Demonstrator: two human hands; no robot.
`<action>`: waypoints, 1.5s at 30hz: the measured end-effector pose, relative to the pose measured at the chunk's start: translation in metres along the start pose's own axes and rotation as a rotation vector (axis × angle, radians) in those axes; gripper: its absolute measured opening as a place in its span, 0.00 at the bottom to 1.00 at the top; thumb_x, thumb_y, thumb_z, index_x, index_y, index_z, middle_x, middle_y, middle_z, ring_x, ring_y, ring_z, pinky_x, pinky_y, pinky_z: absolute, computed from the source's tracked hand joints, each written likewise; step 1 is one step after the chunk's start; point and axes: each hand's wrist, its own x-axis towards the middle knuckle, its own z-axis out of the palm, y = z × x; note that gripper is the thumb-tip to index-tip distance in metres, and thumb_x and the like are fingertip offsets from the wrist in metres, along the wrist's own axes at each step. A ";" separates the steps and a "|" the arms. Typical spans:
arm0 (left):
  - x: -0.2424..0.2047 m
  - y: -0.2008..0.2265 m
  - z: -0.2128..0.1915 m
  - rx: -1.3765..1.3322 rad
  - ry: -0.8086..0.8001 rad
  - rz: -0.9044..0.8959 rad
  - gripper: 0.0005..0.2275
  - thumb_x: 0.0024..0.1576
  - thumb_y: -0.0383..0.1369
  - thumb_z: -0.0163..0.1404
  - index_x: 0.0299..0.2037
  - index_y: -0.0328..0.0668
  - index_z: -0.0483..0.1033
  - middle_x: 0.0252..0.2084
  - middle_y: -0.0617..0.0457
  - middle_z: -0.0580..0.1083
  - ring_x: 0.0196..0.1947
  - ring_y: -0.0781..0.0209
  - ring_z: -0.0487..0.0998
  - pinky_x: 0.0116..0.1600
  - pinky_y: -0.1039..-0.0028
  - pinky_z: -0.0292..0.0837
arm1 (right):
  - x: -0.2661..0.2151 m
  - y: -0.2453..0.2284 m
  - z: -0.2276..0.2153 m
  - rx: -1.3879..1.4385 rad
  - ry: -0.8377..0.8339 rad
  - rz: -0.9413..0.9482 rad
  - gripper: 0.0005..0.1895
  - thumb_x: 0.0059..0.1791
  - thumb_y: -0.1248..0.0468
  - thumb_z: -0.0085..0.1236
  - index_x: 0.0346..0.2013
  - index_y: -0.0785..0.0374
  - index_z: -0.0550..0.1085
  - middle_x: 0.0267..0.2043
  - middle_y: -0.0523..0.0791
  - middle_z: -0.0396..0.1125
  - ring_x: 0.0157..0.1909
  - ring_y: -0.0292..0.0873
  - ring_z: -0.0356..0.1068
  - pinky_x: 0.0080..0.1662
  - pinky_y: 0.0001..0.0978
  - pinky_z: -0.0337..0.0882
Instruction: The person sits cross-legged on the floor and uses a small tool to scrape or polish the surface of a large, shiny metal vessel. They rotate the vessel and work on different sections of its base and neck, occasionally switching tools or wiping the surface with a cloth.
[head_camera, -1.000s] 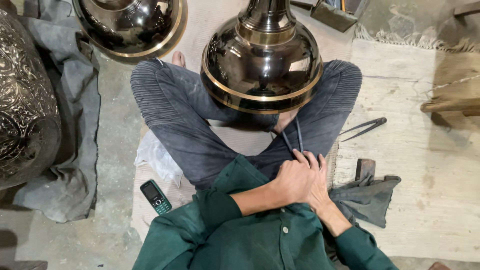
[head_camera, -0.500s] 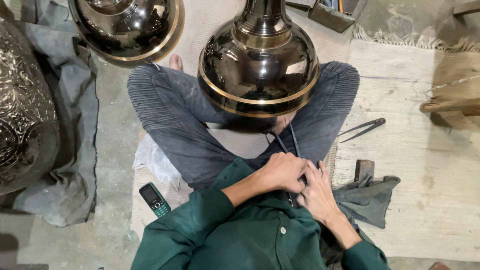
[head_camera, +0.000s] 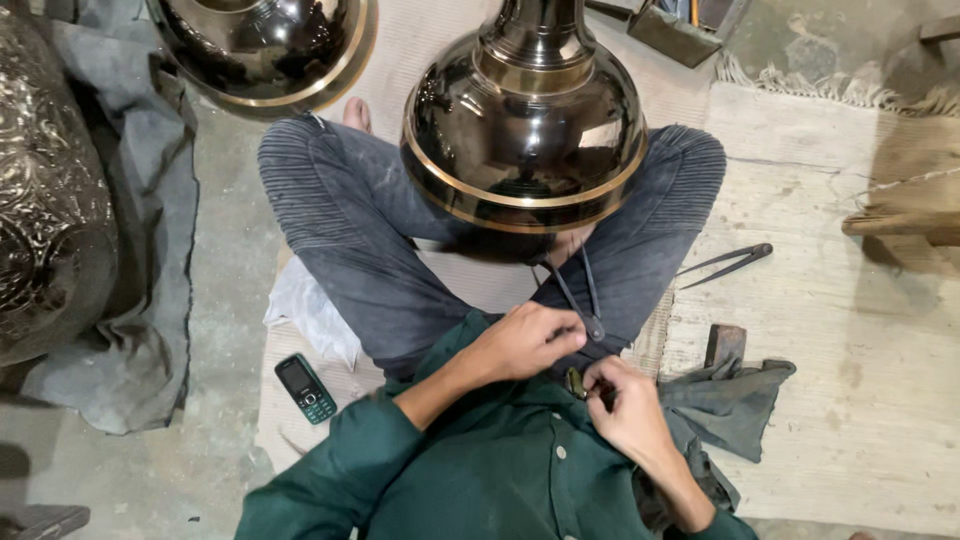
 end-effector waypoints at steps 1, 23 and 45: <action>-0.001 -0.002 -0.001 0.011 0.008 0.044 0.12 0.62 0.39 0.49 0.42 0.37 0.79 0.33 0.43 0.79 0.35 0.45 0.81 0.42 0.61 0.74 | 0.004 -0.008 -0.001 0.004 -0.019 0.031 0.11 0.36 0.77 0.55 0.32 0.69 0.76 0.30 0.48 0.72 0.31 0.39 0.73 0.34 0.29 0.71; -0.011 -0.006 -0.001 -0.559 0.367 -0.163 0.13 0.64 0.35 0.51 0.48 0.29 0.78 0.34 0.48 0.80 0.31 0.66 0.82 0.35 0.74 0.80 | 0.074 -0.063 0.006 0.399 0.193 -0.174 0.16 0.41 0.73 0.70 0.41 0.68 0.75 0.34 0.40 0.71 0.33 0.28 0.68 0.33 0.16 0.69; 0.029 0.009 -0.019 -0.156 0.328 0.163 0.05 0.48 0.24 0.51 0.33 0.36 0.76 0.29 0.48 0.76 0.28 0.61 0.78 0.35 0.72 0.73 | 0.078 -0.049 -0.015 1.183 -0.090 -0.242 0.09 0.53 0.63 0.50 0.31 0.65 0.68 0.29 0.40 0.64 0.28 0.38 0.58 0.35 0.26 0.61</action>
